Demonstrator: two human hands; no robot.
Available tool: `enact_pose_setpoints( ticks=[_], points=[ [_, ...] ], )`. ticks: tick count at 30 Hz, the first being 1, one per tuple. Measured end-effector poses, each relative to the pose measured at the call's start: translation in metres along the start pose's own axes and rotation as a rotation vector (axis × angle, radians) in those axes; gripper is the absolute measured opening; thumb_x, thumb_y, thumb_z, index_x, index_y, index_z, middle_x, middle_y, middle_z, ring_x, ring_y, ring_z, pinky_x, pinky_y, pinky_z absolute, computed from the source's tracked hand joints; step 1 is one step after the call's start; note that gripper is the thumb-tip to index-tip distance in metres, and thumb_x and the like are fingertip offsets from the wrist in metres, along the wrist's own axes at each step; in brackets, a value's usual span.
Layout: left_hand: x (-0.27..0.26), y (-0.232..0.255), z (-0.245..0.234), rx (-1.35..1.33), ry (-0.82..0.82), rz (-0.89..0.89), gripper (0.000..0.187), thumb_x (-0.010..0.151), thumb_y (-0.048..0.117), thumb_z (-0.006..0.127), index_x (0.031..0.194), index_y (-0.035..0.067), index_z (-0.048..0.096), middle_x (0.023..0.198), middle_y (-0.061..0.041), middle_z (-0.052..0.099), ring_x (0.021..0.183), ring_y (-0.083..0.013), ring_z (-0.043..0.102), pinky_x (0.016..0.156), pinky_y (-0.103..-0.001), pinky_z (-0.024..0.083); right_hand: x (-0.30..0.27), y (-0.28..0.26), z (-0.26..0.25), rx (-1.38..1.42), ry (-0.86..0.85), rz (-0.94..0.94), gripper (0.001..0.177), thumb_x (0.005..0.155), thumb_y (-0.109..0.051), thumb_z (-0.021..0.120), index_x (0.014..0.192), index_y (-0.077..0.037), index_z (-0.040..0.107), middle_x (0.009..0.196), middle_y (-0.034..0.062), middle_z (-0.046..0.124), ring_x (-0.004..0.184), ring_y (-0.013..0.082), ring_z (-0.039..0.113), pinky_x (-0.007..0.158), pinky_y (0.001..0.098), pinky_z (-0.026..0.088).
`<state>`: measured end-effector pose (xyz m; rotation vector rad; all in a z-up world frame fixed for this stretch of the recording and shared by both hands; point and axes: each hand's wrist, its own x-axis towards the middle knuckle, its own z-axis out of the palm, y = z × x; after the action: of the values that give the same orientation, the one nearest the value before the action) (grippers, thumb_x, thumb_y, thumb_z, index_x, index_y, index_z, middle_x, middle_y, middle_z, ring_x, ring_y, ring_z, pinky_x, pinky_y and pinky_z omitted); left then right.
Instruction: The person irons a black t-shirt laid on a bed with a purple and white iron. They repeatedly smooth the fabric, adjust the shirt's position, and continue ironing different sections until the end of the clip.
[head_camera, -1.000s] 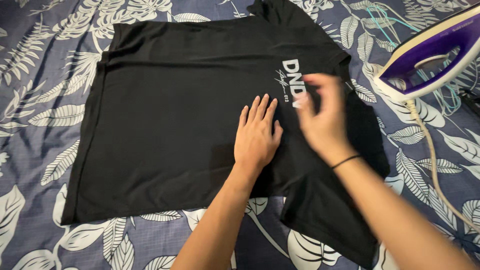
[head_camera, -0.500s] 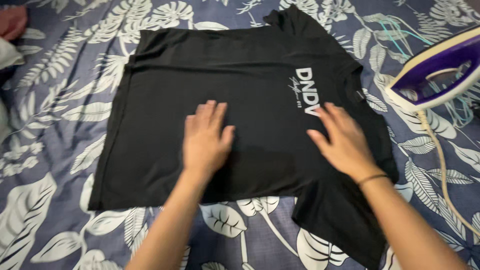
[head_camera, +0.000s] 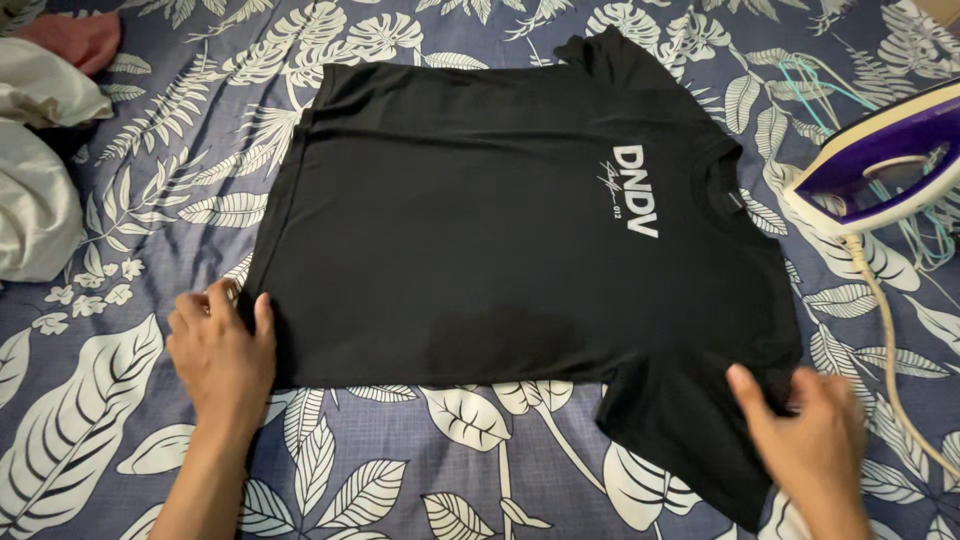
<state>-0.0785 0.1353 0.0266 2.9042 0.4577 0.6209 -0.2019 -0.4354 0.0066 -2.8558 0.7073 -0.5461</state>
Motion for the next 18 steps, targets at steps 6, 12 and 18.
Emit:
enact_pose_setpoints(
  ticks=[6, 12, 18],
  points=[
    [-0.004, 0.001, -0.017, 0.081, -0.182, -0.075, 0.037, 0.110, 0.041, 0.053, 0.117, 0.005, 0.060, 0.088, -0.024, 0.074, 0.080, -0.0435, 0.072, 0.072, -0.053, 0.055, -0.037, -0.011, -0.004, 0.284, -0.153, 0.190, 0.055, 0.095, -0.050, 0.067, 0.107, 0.003, 0.070, 0.105, 0.0273, 0.070, 0.105, 0.0446, 0.066, 0.092, 0.0498, 0.050],
    [0.000, -0.021, -0.007, -0.009, -0.140, -0.031, 0.037, 0.106, 0.042, 0.055, 0.114, 0.008, 0.068, 0.092, -0.022, 0.075, 0.086, -0.0456, 0.071, 0.075, -0.055, 0.054, -0.037, -0.009, -0.011, 0.643, -0.115, 0.299, 0.042, 0.108, -0.034, 0.056, 0.118, 0.004, 0.069, 0.104, 0.0192, 0.074, 0.097, 0.0269, 0.068, 0.087, 0.0397, 0.049],
    [0.006, -0.030, -0.017, -0.218, -0.166, -0.085, 0.040, 0.103, 0.042, 0.058, 0.113, 0.006, 0.070, 0.093, -0.024, 0.073, 0.088, -0.0478, 0.068, 0.075, -0.056, 0.052, -0.038, 0.026, 0.007, 1.107, -0.150, 0.509, 0.039, 0.111, -0.030, 0.061, 0.135, 0.001, 0.068, 0.100, 0.0055, 0.067, 0.074, 0.0104, 0.052, 0.065, 0.0272, 0.043]
  ],
)
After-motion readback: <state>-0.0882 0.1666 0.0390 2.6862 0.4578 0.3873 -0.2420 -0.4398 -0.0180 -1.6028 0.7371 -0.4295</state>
